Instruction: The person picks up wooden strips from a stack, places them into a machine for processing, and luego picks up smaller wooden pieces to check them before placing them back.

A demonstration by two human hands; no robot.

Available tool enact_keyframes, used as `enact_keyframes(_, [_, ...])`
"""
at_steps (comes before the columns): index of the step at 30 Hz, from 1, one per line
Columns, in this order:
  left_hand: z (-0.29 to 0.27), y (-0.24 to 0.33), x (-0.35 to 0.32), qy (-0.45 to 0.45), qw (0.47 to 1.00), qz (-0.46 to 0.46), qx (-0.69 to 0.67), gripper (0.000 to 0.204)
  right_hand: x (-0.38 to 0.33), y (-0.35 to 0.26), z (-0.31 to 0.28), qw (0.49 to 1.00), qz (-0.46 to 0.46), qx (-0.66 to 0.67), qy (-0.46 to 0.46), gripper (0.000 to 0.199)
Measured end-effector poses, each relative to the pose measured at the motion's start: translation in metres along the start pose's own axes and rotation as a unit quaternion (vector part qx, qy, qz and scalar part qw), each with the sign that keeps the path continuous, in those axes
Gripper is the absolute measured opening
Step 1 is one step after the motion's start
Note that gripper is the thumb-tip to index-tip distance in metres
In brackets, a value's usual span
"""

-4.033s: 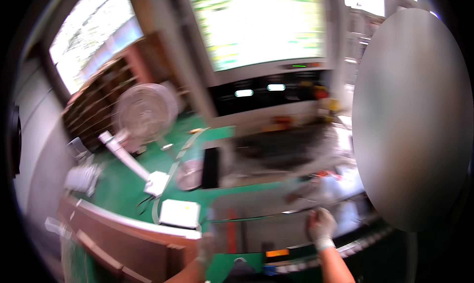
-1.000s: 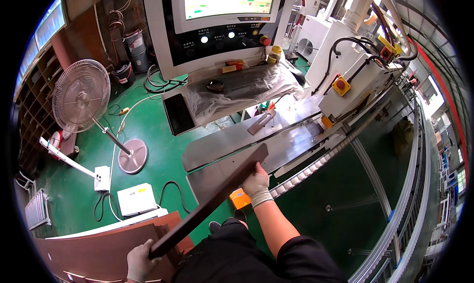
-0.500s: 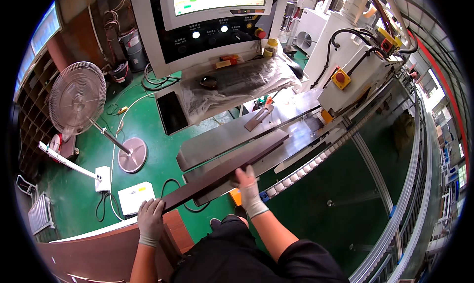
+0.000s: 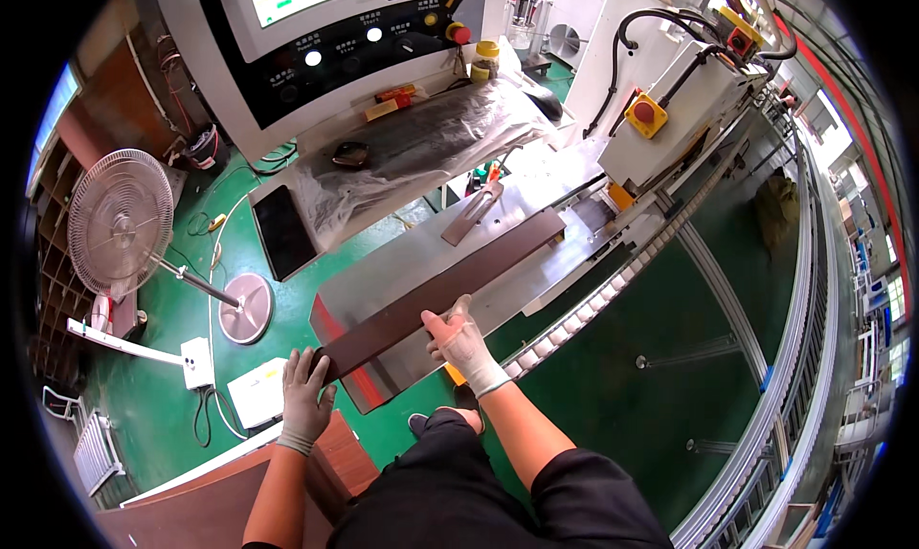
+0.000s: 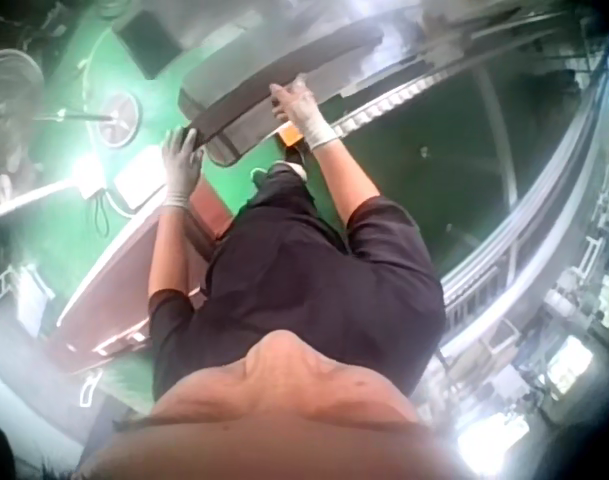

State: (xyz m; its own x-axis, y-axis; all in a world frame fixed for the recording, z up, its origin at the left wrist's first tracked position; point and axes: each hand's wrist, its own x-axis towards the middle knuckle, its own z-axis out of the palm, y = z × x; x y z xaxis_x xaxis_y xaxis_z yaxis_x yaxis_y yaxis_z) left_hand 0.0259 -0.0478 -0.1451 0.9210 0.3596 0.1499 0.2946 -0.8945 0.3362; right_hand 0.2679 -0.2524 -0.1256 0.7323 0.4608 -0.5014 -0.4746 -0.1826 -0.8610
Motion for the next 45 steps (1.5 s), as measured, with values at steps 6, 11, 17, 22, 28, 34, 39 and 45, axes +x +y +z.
enact_keyframes(6, [0.020,0.036,0.030,0.043,0.998,-0.002,0.041,0.048,0.029,0.004,-0.026,0.999,0.026,0.030,-0.003,0.083])
enact_keyframes(11, [0.028,0.043,0.036,0.053,0.998,-0.011,0.039,0.045,0.025,0.026,-0.021,0.993,-0.028,-0.109,-0.022,0.117])
enact_keyframes(17, [0.030,0.057,0.044,0.043,0.998,-0.039,0.027,0.046,0.018,0.015,-0.026,0.982,0.005,-0.182,-0.044,0.105])
enact_keyframes(22, [0.037,0.091,0.075,-0.007,0.998,-0.048,0.029,0.053,0.041,-0.006,-0.043,0.996,0.030,-0.077,-0.027,0.053])
enact_keyframes(28, [0.077,0.153,0.132,-0.005,0.999,-0.027,0.047,0.060,0.074,-0.038,-0.114,0.999,0.019,-0.041,0.024,0.058])
enact_keyframes(34, [0.104,0.207,0.190,0.003,0.999,0.024,0.030,0.066,0.110,-0.069,-0.173,0.994,-0.015,0.055,0.092,0.111])
enact_keyframes(39, [0.116,0.226,0.208,0.008,0.998,0.055,0.010,0.063,0.135,-0.071,-0.221,0.985,-0.041,0.134,0.105,0.099])
enact_keyframes(45, [0.120,0.209,0.181,0.046,0.998,-0.051,0.010,0.057,0.132,-0.063,-0.226,0.989,-0.072,0.115,0.052,0.104])
